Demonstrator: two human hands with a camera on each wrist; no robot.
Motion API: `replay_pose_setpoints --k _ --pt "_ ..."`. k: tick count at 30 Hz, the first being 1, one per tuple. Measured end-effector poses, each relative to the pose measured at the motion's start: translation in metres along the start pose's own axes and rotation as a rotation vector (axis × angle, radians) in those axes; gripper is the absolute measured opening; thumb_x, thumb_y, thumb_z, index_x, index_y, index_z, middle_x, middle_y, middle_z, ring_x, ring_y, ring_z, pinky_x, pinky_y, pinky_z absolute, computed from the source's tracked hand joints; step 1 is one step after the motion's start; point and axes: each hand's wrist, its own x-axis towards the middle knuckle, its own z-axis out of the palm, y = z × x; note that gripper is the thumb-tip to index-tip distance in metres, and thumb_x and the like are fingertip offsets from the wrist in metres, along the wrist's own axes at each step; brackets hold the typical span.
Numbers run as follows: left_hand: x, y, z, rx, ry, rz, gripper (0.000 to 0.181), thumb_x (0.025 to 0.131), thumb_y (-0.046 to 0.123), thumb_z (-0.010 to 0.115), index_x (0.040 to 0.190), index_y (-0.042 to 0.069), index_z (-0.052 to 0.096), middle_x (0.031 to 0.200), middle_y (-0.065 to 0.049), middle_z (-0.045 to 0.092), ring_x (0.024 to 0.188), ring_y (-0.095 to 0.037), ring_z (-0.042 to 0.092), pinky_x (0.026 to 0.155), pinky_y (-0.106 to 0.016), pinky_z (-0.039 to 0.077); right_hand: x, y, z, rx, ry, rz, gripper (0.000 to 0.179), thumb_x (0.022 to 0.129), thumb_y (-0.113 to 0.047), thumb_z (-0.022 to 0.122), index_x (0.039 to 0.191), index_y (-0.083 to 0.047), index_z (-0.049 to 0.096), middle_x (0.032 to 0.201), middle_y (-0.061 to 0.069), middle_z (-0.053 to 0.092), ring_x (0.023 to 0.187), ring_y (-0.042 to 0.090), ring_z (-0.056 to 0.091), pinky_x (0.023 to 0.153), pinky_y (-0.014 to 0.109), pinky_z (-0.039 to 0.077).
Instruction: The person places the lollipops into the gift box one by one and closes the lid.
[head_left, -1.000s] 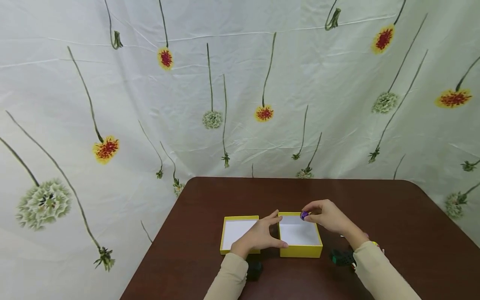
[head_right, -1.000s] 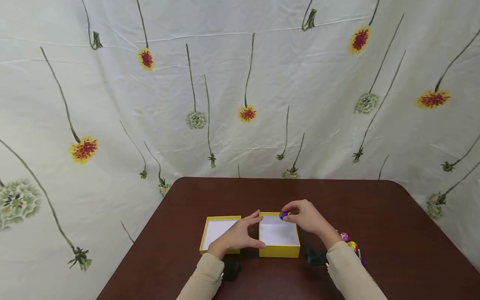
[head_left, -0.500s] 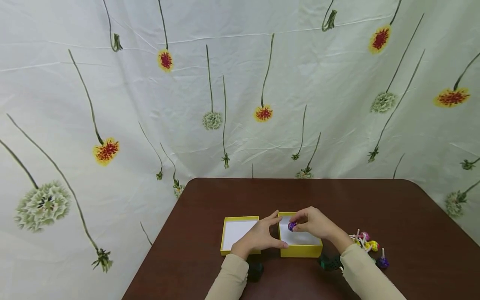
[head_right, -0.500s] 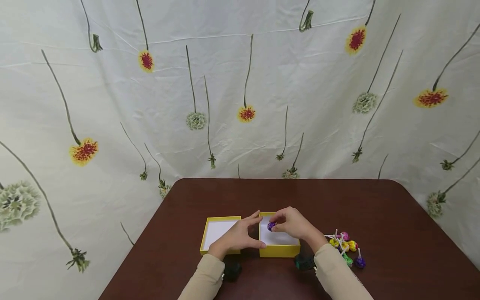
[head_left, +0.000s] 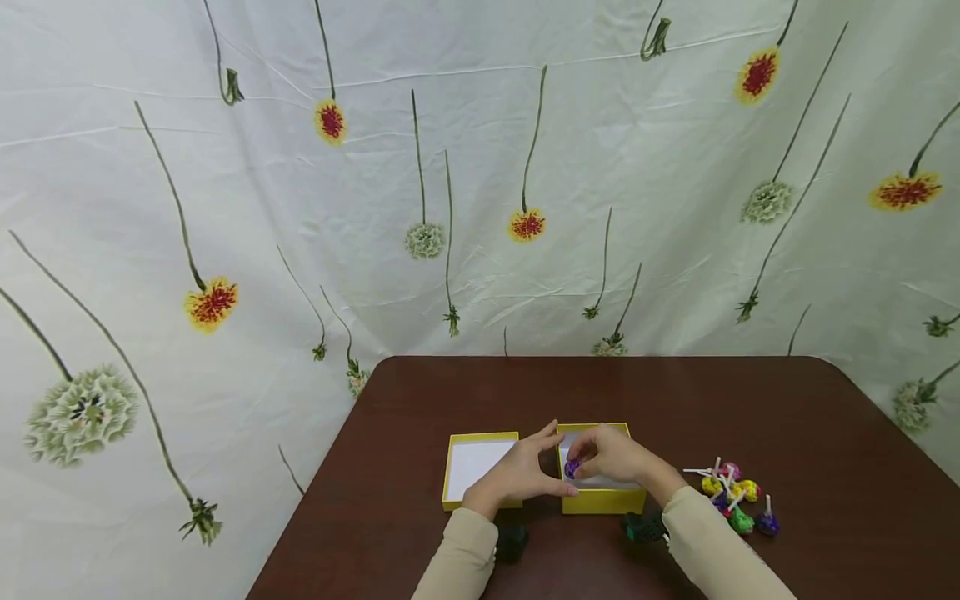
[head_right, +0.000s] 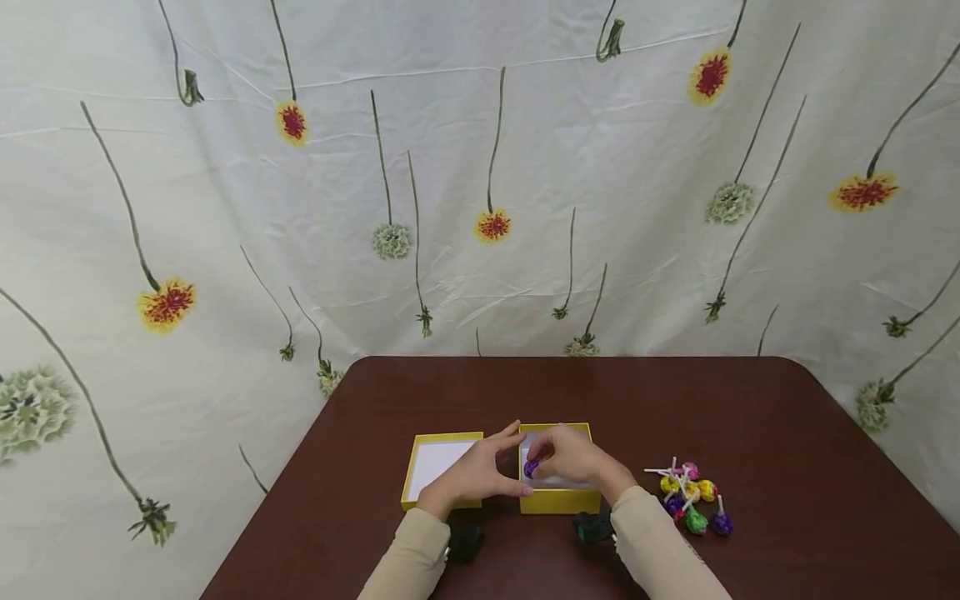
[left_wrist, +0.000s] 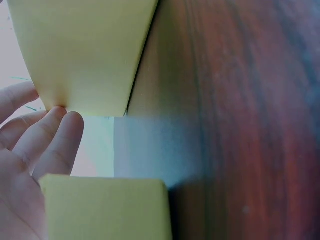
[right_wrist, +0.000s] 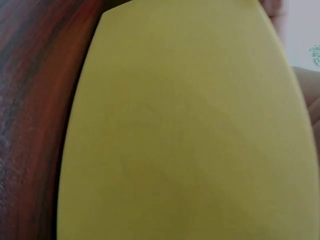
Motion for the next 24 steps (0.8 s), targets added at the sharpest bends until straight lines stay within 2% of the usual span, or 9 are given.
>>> replay_pose_setpoints --k 6,13,24 --pt "0.000 -0.001 0.000 -0.026 -0.011 0.004 0.089 0.081 0.041 0.084 0.153 0.011 0.042 0.168 -0.005 0.022 0.151 -0.037 0.028 0.115 -0.055 0.036 0.001 0.000 0.007 0.020 -0.068 -0.010 0.011 0.083 0.003 0.076 0.090 -0.004 0.072 0.081 0.001 0.069 0.068 0.010 0.058 0.064 0.022 0.053" --pt "0.001 -0.002 0.000 0.000 0.004 0.024 0.088 0.080 0.041 0.084 0.153 0.013 0.043 0.167 -0.005 0.024 0.150 -0.036 0.030 0.114 -0.054 0.039 0.005 0.005 0.010 0.037 -0.120 -0.037 0.013 0.083 0.009 0.070 0.087 -0.002 0.073 0.082 0.004 0.074 0.070 0.006 0.062 0.066 0.020 0.054" --pt "0.003 -0.001 0.000 0.003 0.003 0.027 0.089 0.080 0.040 0.084 0.153 0.011 0.043 0.167 -0.006 0.024 0.150 -0.036 0.031 0.113 -0.052 0.041 0.009 0.013 0.012 0.030 -0.115 -0.041 0.013 0.082 0.010 0.070 0.087 -0.002 0.075 0.083 0.004 0.075 0.072 0.006 0.064 0.068 0.021 0.056"
